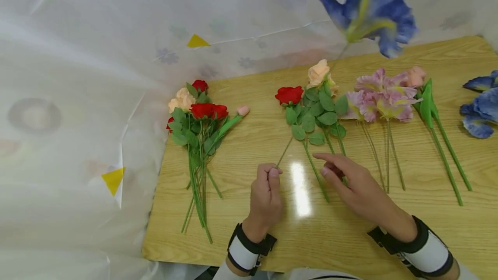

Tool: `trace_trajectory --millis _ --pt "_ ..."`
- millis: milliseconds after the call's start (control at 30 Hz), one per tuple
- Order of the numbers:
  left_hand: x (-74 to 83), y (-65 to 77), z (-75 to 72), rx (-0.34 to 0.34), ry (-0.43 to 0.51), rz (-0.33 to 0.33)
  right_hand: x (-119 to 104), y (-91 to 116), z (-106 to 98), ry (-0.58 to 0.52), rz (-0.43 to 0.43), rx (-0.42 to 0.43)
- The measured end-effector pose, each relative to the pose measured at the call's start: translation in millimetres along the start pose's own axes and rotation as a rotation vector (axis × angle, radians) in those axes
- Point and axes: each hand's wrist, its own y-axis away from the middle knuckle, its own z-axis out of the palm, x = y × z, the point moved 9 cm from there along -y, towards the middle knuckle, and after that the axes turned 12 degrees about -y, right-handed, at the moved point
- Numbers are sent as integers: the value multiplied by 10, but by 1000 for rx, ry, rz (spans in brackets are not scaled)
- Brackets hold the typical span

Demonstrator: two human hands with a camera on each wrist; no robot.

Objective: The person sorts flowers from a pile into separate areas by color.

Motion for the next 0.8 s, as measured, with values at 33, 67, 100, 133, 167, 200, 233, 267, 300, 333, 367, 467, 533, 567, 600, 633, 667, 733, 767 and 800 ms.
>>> trace_trajectory --millis 33,67,100,133,167,200,233,267,300,333,367,467,533,567,600,633,667,733,767,800 --pt "38 9 48 -30 2 20 -21 -16 36 -21 -6 -10" --pt "75 18 89 -55 -1 42 -43 -33 66 -39 -14 -18" --pt "103 24 124 -74 -10 58 -63 -48 90 -55 -15 -24" --pt "125 28 154 -89 -18 73 -81 -62 109 -70 -15 -25" --pt "145 28 176 -101 -27 86 -100 -76 118 -84 -14 -24" --pt "156 28 193 -111 -33 91 -115 -87 124 -97 -10 -20" --pt "170 27 207 -118 -38 97 -126 -96 124 -108 -4 -12" --pt "186 28 223 -126 -42 106 -139 -103 121 -122 1 -4" --pt "202 30 238 -135 -45 112 -154 -109 116 -143 2 3" --pt "218 36 259 -147 -48 117 -164 -113 114 -169 5 9" --pt "235 44 284 -161 -53 121 -176 -117 110 -196 6 15" --pt "284 77 367 -204 -66 144 -196 -115 105 -276 6 33" --pt "311 93 417 -234 -84 160 -204 -110 96 -310 3 51" --pt "324 99 441 -252 -92 171 -207 -105 85 -313 -1 64" --pt "336 100 464 -271 -101 179 -212 -99 77 -317 -9 74" --pt "347 100 484 -288 -118 192 -218 -95 67 -322 -18 84" --pt "355 101 504 -305 -133 204 -219 -88 52 -317 -23 97" --pt "355 96 541 -341 -167 224 -223 -70 11 -295 -24 126" --pt "342 93 553 -357 -181 228 -225 -60 -20 -282 -26 144" --pt "316 85 555 -371 -190 224 -232 -51 -56 -270 -34 165"
